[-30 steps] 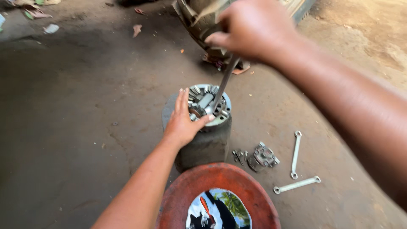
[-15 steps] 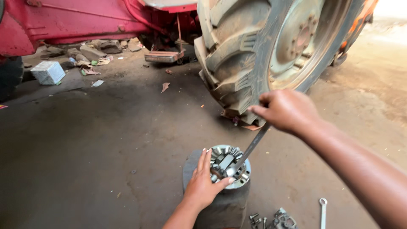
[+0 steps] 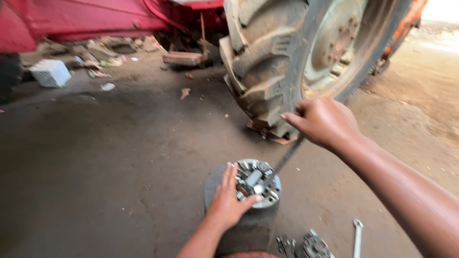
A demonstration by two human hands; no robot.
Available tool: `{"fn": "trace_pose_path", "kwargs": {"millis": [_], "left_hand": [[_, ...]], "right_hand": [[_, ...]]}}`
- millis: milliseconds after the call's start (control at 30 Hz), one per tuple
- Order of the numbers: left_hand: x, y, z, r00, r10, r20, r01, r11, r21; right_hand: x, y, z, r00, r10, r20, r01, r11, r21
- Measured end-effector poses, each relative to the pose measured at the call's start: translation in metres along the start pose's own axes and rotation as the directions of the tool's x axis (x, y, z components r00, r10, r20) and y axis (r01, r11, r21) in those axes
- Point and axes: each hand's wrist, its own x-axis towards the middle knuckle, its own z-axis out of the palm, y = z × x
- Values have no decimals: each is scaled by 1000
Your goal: The person assembles a circular mechanical component by hand, inserting small cylindrical pins into slots around the inner ring. The person repeatedly rotates and adjusts the assembly while seated on a low stool, with tools and parts visible on the ground nearby.
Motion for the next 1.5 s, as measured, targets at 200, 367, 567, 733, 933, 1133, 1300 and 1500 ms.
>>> {"fn": "trace_pose_path", "kwargs": {"millis": [200, 367, 567, 733, 933, 1133, 1300, 1500], "left_hand": [[3, -1, 3, 1000, -4, 25, 4, 1000, 4], [0, -5, 11, 1000, 28, 6, -28, 999, -41], [7, -10, 5, 999, 37, -3, -37, 997, -63], [10, -14, 9, 991, 126, -55, -128, 991, -40], [5, -8, 4, 999, 50, -4, -50, 998, -37], [5, -6, 4, 999, 35, 1, -35, 999, -22], [4, -11, 11, 996, 86, -32, -87, 995, -49], [1, -6, 7, 997, 53, -49, -55, 998, -43]], "right_hand": [[1, -2, 6, 999, -26, -27, 29, 996, 86], [-13, -11, -14, 996, -88, 4, 88, 991, -98], [3, 21, -46, 955, -116, -272, 118, 993, -12], [-23, 176, 28, 932, 346, -105, -346, 938, 19], [-154, 289, 203, 762, 522, 383, -531, 843, -92], [-230, 298, 344, 628, 495, 601, -653, 755, 62], [-247, 292, 364, 548, 261, 794, -673, 702, 234], [-168, 189, 288, 863, 325, 387, -490, 725, 484]]}}
